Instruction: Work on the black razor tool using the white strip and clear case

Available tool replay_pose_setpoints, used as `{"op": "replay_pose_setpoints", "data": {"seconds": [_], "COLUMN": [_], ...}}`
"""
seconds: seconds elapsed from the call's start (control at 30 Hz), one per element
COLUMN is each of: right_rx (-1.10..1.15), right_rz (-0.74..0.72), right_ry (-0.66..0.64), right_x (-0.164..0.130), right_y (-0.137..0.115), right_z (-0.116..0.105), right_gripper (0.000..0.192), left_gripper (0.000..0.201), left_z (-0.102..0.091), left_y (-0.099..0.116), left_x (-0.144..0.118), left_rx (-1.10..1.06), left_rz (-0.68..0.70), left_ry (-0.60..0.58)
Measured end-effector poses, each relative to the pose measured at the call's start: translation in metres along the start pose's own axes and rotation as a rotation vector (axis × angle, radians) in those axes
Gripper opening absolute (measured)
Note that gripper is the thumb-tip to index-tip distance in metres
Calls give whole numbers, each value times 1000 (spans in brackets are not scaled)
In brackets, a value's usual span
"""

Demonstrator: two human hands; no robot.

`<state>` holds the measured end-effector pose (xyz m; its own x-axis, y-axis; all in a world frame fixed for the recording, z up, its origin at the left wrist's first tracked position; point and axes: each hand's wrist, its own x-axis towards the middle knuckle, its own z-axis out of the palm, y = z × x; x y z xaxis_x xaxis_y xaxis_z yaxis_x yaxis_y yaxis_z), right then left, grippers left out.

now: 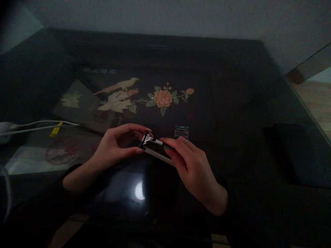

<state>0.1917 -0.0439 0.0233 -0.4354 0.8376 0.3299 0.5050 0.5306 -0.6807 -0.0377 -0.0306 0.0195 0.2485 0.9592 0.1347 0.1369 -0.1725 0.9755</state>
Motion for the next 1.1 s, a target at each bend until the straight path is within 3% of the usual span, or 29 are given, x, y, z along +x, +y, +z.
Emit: {"op": "replay_pose_setpoints", "data": {"seconds": [0.23, 0.37, 0.5, 0.87, 0.97, 1.1], "right_rx": [-73, -109, -109, 80, 107, 70], "right_rz": [-50, -52, -58, -18, -19, -41], "right_ry": [-26, -29, -17, 22, 24, 9], "right_x": [3, 3, 2, -7, -7, -4], "right_y": [2, 3, 4, -12, -12, -8], "right_z": [-5, -4, 0, 12, 15, 10], "right_gripper": [24, 24, 25, 21, 22, 23], "left_gripper": [41, 41, 43, 45, 47, 47], "left_z": [-8, -7, -4, 18, 19, 12], "left_y": [4, 2, -1, -10, -10, -7], "left_x": [1, 1, 2, -4, -5, -2], "left_rx": [282, 281, 148, -553, -579, -439], "left_rz": [54, 52, -3, -105, -133, -103], "left_ry": [-67, -75, -46, 37, 41, 31]}}
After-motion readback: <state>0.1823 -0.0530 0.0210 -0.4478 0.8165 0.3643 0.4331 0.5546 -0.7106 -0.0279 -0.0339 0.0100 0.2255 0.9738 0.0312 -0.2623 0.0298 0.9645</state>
